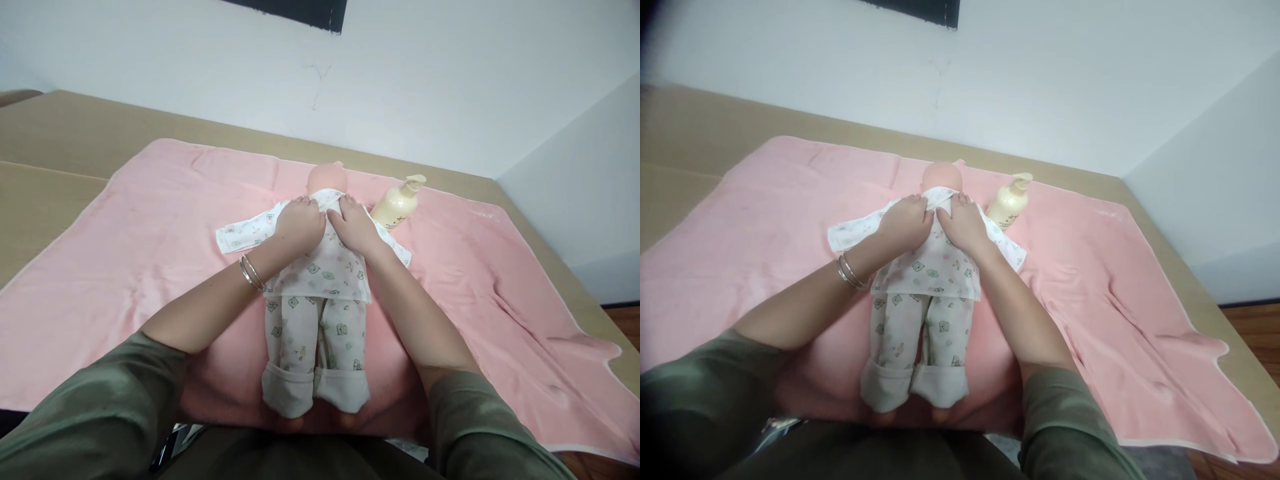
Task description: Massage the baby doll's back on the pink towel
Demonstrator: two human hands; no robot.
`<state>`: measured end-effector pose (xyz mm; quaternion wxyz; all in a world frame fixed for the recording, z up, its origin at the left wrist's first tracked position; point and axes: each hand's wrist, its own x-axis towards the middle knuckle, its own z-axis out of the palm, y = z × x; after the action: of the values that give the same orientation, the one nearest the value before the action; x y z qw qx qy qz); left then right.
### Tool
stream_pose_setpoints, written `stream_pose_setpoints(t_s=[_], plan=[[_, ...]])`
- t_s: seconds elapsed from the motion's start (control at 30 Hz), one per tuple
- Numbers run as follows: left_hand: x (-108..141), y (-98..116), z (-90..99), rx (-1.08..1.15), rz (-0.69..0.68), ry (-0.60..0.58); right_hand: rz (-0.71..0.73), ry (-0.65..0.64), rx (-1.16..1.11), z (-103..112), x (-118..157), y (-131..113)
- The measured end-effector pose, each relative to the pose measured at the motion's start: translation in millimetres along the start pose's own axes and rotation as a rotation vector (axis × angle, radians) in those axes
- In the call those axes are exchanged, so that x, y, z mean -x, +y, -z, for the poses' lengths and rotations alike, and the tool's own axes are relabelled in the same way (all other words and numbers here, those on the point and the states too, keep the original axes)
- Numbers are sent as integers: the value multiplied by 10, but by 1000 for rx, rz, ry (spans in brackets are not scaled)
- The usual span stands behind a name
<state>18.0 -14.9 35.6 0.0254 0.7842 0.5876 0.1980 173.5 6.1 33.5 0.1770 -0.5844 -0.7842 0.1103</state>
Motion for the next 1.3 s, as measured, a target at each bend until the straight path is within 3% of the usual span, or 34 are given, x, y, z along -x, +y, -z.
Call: stream_pose_setpoints(t_s=[0.13,0.33,0.43,0.7,0.9,1.03,1.3], plan=[[50,45,17,-36,-57,-11,2,-5,37,5,-19,12],[-123,-74,75,111,85,-129,18,14,163,33,230,-314],[-162,-110,75,144,120,-152,29,-1,143,41,240,-319],[-16,11,52,-11,14,-56,23,-18,19,13,-25,20],[-130,-117,-30,191,63,-51,12,6,146,28,221,-280],[-178,-216,-133,361,105,21,29,-21,164,17,345,-407],[-130,-241,-300,381,141,123,-30,9,-66,-50,54,-55]])
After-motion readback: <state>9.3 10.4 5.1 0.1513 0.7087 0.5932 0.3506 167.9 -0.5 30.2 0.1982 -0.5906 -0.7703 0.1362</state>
